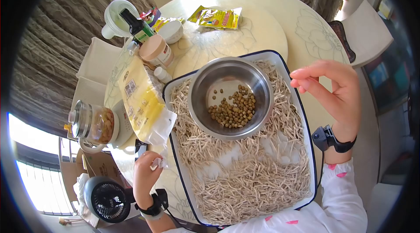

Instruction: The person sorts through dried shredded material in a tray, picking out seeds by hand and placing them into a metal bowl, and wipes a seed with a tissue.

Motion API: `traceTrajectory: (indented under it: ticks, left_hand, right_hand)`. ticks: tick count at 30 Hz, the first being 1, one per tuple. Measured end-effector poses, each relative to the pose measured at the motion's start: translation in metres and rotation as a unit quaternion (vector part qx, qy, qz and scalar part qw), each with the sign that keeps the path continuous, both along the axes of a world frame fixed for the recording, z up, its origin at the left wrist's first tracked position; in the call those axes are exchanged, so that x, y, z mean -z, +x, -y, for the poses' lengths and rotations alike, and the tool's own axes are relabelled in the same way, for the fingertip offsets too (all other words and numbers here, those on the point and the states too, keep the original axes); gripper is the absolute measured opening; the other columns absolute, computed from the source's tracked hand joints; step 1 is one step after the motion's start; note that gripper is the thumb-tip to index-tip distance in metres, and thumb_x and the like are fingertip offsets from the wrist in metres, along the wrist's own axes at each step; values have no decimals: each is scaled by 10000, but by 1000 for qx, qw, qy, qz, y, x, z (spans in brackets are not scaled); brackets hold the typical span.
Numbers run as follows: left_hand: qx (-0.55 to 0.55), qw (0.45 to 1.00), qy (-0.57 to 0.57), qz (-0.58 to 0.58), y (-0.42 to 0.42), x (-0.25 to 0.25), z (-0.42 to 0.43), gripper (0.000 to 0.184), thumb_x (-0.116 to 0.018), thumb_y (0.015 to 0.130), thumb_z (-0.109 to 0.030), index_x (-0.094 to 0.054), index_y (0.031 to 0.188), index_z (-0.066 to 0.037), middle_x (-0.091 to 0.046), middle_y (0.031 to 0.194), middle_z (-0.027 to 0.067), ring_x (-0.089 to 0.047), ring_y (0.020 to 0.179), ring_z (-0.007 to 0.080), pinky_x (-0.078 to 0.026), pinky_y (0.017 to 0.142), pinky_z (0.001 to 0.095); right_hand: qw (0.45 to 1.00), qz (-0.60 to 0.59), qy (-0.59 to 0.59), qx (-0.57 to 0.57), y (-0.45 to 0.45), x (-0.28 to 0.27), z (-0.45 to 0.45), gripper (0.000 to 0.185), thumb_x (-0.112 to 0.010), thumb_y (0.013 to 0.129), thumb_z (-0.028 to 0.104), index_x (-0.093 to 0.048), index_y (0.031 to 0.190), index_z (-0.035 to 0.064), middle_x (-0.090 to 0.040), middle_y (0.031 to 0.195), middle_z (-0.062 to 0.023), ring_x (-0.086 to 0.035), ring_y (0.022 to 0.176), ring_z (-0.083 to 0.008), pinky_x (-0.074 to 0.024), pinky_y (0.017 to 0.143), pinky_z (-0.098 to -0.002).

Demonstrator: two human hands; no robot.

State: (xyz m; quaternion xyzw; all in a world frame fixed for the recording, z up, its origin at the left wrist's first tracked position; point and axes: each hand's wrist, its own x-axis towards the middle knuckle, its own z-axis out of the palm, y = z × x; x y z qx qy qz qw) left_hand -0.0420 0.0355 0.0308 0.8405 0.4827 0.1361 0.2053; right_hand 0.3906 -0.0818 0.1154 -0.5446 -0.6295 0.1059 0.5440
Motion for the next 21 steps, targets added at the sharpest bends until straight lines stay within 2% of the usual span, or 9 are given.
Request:
traceTrajectory:
  ticks: [2, 5, 8, 11, 13, 14, 17, 18, 21]
  left_hand:
    - [33, 998, -2, -49, 0, 13, -6, 211, -705, 691, 41, -695, 896, -3, -672, 879, 171, -650, 799, 353, -515, 714, 377]
    - [42, 997, -52, -39, 9, 26, -14, 242, -705, 687, 46, -695, 925, 6, -676, 869, 176, -651, 806, 345, -511, 713, 370]
    - [3, 999, -31, -42, 19, 30, -19, 269, -700, 681, 51, -693, 949, 17, -665, 835, 191, -624, 748, 343, -499, 691, 369]
    - [5, 999, 7, -42, 19, 47, -32, 266, -682, 693, 59, -686, 957, 22, -635, 755, 187, -599, 655, 335, -491, 643, 362]
    - [12, 999, 18, -42, 11, 67, -44, 247, -671, 712, 64, -676, 956, 25, -631, 734, 182, -615, 644, 324, -493, 634, 356]
    - [3, 999, 38, -34, 21, 64, -39, 197, -656, 747, 69, -652, 940, 29, -633, 724, 181, -643, 656, 309, -499, 634, 352]
    - [5, 998, 29, 56, 19, 81, -41, 205, -645, 773, 74, -656, 972, 27, -655, 749, 181, -665, 677, 315, -510, 642, 352]
    - [-45, 997, -30, 63, 17, 80, -38, 273, -650, 761, 89, -670, 1027, 27, -678, 829, 186, -682, 788, 314, -517, 723, 357]
    - [-7, 1000, -5, 17, 13, 72, -27, 348, -670, 752, 92, -671, 1094, 28, -701, 966, 186, -673, 968, 315, -507, 842, 367]
  right_hand:
    - [999, 43, -21, -1, 1, 0, 2, 120, -702, 877, 19, -765, 977, 40, -751, 860, -54, -690, 738, -121, -487, 617, -235]
    - [993, 114, -26, -9, 7, -1, 4, 109, -721, 867, 50, -768, 965, 59, -752, 852, -54, -703, 727, -152, -498, 618, -249]
    - [992, 125, -1, -15, 13, 4, 9, 109, -739, 848, 85, -764, 951, 63, -752, 865, -70, -708, 712, -190, -522, 630, -277]
    - [993, 119, 13, -19, 16, 3, 14, 145, -754, 801, -6, -760, 944, 16, -741, 840, -88, -689, 715, -173, -502, 618, -265]
    - [992, 124, 15, -20, 18, 4, 15, 151, -756, 798, 0, -759, 948, 16, -739, 838, -87, -690, 711, -177, -501, 616, -270]
    - [992, 127, 17, -19, 19, 4, 15, 154, -758, 797, 4, -758, 951, 16, -738, 836, -86, -690, 708, -179, -500, 615, -272]
    - [984, 172, 37, -20, 24, 1, 16, 160, -764, 795, 20, -758, 955, 23, -735, 833, -83, -686, 699, -181, -495, 608, -280]
    - [984, 175, 37, -23, 26, 1, 16, 166, -766, 793, 25, -758, 959, 26, -734, 831, -80, -683, 694, -181, -494, 606, -282]
    - [982, 185, 23, -30, 31, 1, 17, 184, -771, 791, 36, -759, 975, 37, -733, 827, -72, -674, 680, -180, -491, 603, -285]
